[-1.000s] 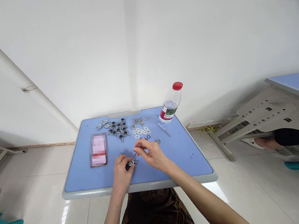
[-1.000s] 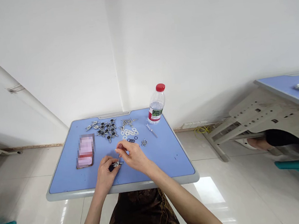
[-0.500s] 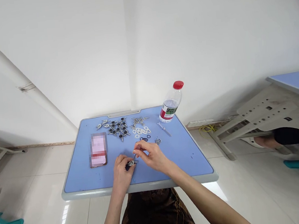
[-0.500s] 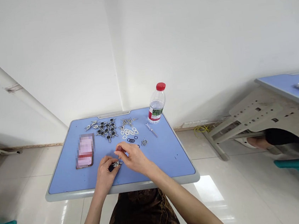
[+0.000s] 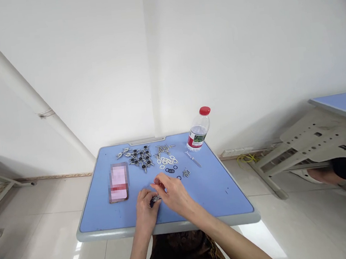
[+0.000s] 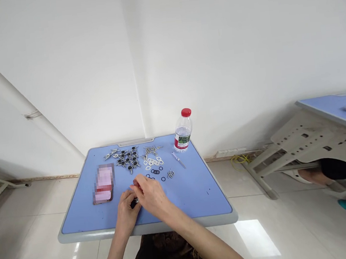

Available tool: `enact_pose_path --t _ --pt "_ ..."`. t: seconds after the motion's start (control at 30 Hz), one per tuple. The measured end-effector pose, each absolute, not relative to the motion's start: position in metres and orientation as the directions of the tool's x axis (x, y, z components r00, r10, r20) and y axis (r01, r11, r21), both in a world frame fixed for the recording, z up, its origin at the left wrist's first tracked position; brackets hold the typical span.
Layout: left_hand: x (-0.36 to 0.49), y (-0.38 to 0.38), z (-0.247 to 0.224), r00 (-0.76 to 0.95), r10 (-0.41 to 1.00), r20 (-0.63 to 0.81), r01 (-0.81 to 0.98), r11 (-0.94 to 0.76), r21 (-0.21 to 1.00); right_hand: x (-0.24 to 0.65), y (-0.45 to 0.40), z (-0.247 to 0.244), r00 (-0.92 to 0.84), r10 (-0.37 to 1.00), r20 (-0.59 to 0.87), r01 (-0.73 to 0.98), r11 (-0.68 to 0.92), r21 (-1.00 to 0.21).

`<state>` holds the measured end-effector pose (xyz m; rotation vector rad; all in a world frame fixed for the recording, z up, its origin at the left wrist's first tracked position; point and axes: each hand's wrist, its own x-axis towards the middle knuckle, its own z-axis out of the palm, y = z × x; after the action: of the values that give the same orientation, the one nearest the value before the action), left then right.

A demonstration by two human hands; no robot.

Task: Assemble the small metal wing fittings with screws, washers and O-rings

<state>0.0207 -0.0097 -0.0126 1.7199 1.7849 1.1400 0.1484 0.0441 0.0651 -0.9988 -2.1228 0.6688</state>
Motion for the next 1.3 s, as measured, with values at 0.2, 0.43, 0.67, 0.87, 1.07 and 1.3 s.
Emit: enact_pose_path --t 0.2,0.43,0.67,0.87,1.07,1.3 --pt "0.022 -0.010 -0.016 -0.169 0.954 0.247 0.621 -0.091 0.779 0.157 0.055 0.066 -0.463 0.801 0.380 0.309 0.548 -0.778" --pt "-0.010 0.011 0.014 -0.083 0.949 0.305 0.689 -0.167 0.705 0.185 0.088 0.053 -0.116 0.905 0.409 -0.040 0.407 -0.913" --pt "-0.123 0.101 0.079 -0.232 0.928 0.291 0.874 0.067 0.482 0.189 0.093 0.028 -0.155 0.865 0.478 0.116 0.497 -0.860" --pt "-0.155 0.155 0.063 -0.310 0.949 0.059 0.883 0.264 0.388 0.189 0.089 0.028 -0.205 0.794 0.572 0.226 0.607 -0.762" --pt "-0.150 0.173 0.048 -0.291 0.956 -0.043 0.886 0.287 0.365 0.194 0.090 0.027 -0.152 0.802 0.578 0.248 0.597 -0.763" --pt "-0.132 0.151 0.075 -0.296 0.940 0.172 0.911 0.224 0.345 0.194 0.088 0.032 -0.099 0.825 0.557 0.190 0.565 -0.803"
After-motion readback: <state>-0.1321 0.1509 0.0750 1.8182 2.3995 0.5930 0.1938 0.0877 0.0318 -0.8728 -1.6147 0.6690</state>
